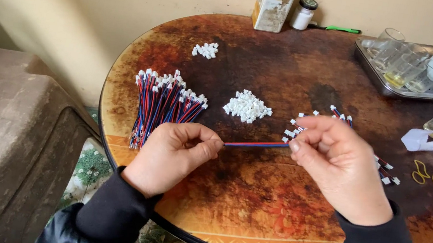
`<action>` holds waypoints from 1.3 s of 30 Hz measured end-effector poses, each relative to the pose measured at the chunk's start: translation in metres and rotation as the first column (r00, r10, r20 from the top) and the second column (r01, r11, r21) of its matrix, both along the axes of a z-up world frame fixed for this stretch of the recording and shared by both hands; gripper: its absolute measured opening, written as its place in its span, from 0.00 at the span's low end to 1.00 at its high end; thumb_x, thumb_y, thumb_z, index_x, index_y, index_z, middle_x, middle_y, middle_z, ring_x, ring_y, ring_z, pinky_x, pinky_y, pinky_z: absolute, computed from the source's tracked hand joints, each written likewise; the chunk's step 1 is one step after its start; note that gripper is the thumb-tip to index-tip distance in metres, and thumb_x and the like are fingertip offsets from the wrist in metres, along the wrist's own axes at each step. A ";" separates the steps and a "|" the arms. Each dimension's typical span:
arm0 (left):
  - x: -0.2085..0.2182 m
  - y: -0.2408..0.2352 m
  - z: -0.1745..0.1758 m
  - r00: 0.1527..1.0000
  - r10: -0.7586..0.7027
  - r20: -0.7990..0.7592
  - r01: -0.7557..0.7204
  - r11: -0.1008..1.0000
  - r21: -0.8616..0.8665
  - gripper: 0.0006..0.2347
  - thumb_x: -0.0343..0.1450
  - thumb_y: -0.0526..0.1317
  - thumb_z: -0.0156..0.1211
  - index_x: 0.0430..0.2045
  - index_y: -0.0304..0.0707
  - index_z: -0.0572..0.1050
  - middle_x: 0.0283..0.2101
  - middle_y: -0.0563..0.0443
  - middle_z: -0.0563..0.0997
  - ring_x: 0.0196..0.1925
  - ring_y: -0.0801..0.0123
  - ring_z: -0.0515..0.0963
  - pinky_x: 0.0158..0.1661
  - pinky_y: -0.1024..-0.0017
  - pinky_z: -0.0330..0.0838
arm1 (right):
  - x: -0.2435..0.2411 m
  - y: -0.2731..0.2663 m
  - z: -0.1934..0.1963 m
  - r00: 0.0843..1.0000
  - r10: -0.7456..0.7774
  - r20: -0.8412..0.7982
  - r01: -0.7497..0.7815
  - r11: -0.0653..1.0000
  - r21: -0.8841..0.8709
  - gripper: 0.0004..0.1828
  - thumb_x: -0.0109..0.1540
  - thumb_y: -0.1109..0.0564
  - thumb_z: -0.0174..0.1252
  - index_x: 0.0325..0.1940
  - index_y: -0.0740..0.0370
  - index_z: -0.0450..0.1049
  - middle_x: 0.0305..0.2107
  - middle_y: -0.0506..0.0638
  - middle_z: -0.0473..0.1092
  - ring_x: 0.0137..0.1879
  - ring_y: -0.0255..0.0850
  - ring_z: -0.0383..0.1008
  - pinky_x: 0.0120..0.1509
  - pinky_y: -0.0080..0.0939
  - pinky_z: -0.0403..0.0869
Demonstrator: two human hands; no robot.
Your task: Assembling electronic wire harnesses by manually attaching plastic connectors to the ends of wire bundles
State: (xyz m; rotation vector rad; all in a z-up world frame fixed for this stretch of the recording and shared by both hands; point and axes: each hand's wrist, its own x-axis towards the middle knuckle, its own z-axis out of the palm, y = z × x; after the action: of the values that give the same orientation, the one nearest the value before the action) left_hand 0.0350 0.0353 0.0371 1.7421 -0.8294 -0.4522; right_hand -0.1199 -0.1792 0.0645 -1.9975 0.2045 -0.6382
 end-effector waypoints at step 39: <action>-0.033 -0.022 -0.015 0.874 0.235 0.425 -0.079 0.932 -0.353 0.01 0.70 0.33 0.54 0.29 0.38 0.73 0.35 0.49 0.74 0.39 0.64 0.75 0.41 0.70 0.70 | 0.029 0.038 -0.016 0.979 -0.022 -0.200 0.003 0.995 -0.096 0.09 0.59 0.57 0.60 0.44 0.58 0.75 0.24 0.44 0.74 0.29 0.31 0.73 0.41 0.30 0.72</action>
State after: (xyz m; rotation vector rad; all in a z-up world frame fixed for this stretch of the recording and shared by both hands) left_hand 0.0019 0.0129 0.0224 1.6046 -1.0172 0.2214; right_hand -0.0906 -0.1415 0.0482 -2.1551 0.3137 -0.4601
